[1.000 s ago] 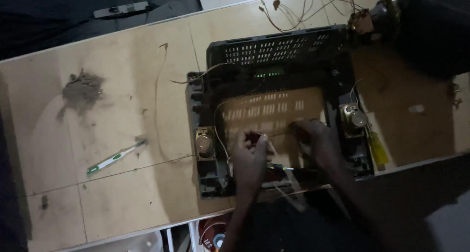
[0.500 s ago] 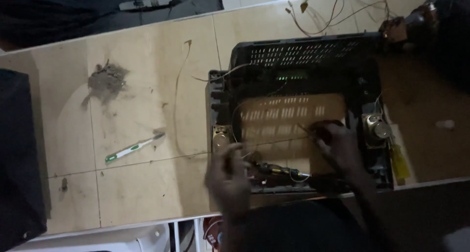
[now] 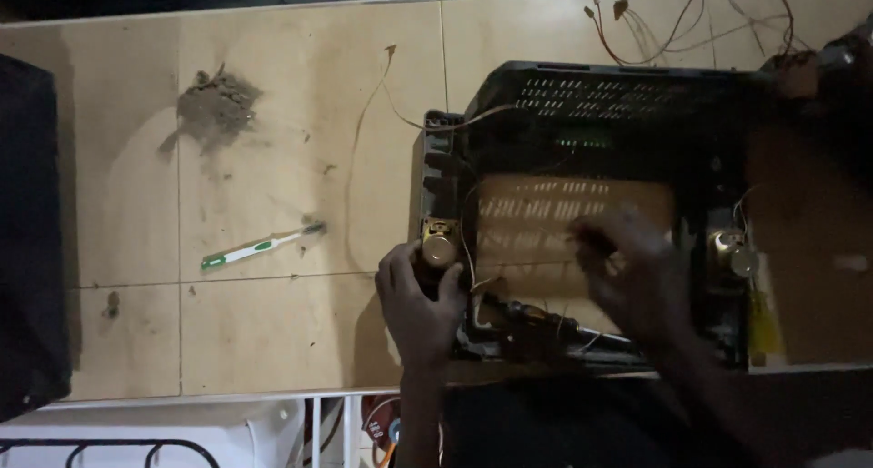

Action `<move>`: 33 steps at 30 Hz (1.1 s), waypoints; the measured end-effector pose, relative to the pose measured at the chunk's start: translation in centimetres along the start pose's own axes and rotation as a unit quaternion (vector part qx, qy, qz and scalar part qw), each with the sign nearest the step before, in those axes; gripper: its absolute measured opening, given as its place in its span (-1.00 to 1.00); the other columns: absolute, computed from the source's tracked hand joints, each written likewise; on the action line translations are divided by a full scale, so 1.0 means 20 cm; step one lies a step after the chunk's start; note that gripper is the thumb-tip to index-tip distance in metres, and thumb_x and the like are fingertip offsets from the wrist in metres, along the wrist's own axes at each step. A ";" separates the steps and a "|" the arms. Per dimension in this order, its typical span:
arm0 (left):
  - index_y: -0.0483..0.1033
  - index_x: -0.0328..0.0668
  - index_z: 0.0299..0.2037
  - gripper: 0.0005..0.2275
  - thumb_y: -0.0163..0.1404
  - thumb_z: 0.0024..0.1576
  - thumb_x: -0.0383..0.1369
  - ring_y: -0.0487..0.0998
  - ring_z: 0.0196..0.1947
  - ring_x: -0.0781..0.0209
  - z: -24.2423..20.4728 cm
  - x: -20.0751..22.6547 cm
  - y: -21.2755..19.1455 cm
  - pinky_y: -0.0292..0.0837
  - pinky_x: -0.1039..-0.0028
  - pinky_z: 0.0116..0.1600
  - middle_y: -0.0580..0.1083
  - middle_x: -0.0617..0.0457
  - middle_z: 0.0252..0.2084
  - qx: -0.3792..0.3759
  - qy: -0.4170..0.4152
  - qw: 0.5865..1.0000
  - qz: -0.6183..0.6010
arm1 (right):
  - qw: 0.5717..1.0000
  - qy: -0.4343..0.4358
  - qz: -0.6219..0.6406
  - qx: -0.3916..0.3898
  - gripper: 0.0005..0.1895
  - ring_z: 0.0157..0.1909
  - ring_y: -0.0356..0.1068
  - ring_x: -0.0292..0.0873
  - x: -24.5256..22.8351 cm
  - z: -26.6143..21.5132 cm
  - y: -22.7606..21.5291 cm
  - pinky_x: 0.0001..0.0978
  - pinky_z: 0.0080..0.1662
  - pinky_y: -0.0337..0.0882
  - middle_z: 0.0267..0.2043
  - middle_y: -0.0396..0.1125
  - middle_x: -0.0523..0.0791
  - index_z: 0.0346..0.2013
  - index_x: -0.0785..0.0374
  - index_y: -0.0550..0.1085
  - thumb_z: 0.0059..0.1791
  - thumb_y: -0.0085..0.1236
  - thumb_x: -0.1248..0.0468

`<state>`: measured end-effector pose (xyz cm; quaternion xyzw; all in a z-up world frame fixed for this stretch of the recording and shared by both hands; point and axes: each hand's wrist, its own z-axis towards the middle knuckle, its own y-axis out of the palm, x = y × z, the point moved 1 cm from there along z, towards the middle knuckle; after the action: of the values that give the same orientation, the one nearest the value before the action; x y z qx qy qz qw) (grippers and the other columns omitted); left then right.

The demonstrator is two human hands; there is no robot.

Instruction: Removing internal components like speakers and wiring from a television casing using a screwdriver.

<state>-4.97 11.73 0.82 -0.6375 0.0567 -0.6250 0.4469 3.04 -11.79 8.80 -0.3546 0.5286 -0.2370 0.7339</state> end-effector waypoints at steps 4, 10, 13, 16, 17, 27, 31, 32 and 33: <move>0.48 -0.07 0.09 -0.47 0.33 -0.03 -0.10 0.50 0.08 -0.08 0.01 0.02 -0.02 0.47 0.10 0.16 0.44 0.00 0.03 0.019 -0.029 0.999 -0.020 | 0.996 -0.057 0.047 -0.042 -0.88 -0.36 0.48 0.10 -0.18 0.03 0.10 -0.13 -0.22 0.50 -0.41 0.42 -0.02 -0.22 0.11 0.58 -0.03 0.18 0.32; 0.47 -0.03 0.06 -0.50 0.18 0.05 0.07 0.53 -0.01 -0.01 0.00 0.02 0.02 0.50 0.15 0.09 0.44 0.06 -0.02 0.052 -0.028 0.998 0.006 | 0.989 -0.036 0.101 -0.100 -0.79 -0.28 0.51 0.20 -0.32 0.09 0.26 -0.02 -0.22 0.53 -0.32 0.46 0.04 -0.13 0.09 0.58 0.05 0.17 0.09; 0.49 -0.01 0.04 -0.45 0.01 0.09 0.24 0.53 -0.02 0.04 0.02 0.03 0.02 0.50 0.21 0.08 0.45 0.09 -0.04 0.070 -0.032 0.997 0.005 | 0.990 -0.041 0.087 -0.108 -0.80 -0.24 0.51 0.28 -0.36 0.13 0.33 0.05 -0.23 0.55 -0.28 0.45 0.11 -0.10 0.16 0.55 0.00 0.25 0.23; 0.50 0.03 0.05 -0.45 0.03 0.07 0.24 0.53 -0.01 0.08 0.01 0.01 0.03 0.51 0.24 0.08 0.46 0.13 -0.01 0.068 -0.028 0.997 0.025 | 0.984 -0.019 0.085 -0.156 -0.67 -0.17 0.49 0.35 -0.34 0.15 0.39 0.14 -0.19 0.55 -0.12 0.42 0.14 0.05 0.17 0.51 0.00 0.24 0.21; 0.50 0.03 0.05 -0.45 0.03 0.07 0.24 0.53 -0.01 0.08 0.01 0.02 0.02 0.51 0.24 0.08 0.46 0.13 -0.01 0.068 -0.030 0.997 0.025 | 0.984 -0.018 0.085 -0.158 -0.67 -0.17 0.49 0.35 -0.35 0.15 0.40 0.14 -0.19 0.55 -0.12 0.42 0.14 0.05 0.17 0.51 0.00 0.24 0.21; 0.51 0.04 0.04 -0.68 0.12 0.13 -0.11 0.53 -0.03 0.09 0.03 0.04 0.00 0.55 0.25 0.03 0.47 0.15 -0.01 0.086 -0.019 0.996 0.014 | 0.982 -0.016 0.073 -0.175 -0.55 -0.10 0.46 0.40 -0.34 0.14 0.51 0.22 -0.18 0.54 -0.07 0.36 0.14 0.12 0.08 0.48 -0.04 0.29 0.11; 0.49 0.00 0.11 -0.64 0.18 0.10 -0.27 0.55 0.01 0.00 0.03 0.04 -0.04 0.55 0.18 0.07 0.49 0.09 0.02 0.039 -0.065 0.996 -0.056 | 0.982 -0.032 0.069 -0.175 -0.56 -0.12 0.47 0.35 -0.36 0.15 0.50 0.17 -0.20 0.54 -0.11 0.37 0.11 0.08 0.14 0.49 -0.06 0.34 0.16; 0.49 0.00 0.11 -0.64 0.18 0.10 -0.27 0.55 0.01 0.00 0.03 0.04 -0.07 0.55 0.18 0.07 0.49 0.09 0.02 0.039 -0.065 0.996 -0.056 | 0.982 -0.032 0.068 -0.175 -0.56 -0.12 0.47 0.35 -0.36 0.14 0.49 0.17 -0.20 0.54 -0.11 0.37 0.11 0.08 0.14 0.49 -0.06 0.34 0.16; 0.47 -0.07 0.15 -0.58 0.18 0.04 -0.40 0.55 0.03 -0.16 0.02 0.03 -0.10 0.53 0.08 0.09 0.50 -0.06 0.02 0.001 -0.101 0.990 -0.102 | 0.981 -0.030 0.074 -0.176 -0.57 -0.12 0.47 0.33 -0.36 0.14 0.49 0.15 -0.20 0.54 -0.11 0.37 0.09 0.08 0.12 0.49 -0.06 0.33 0.15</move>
<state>-5.50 12.81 2.61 -0.6993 -0.0549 -0.6000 0.3846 3.03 0.43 6.13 -0.4452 0.5648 -0.0748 0.6909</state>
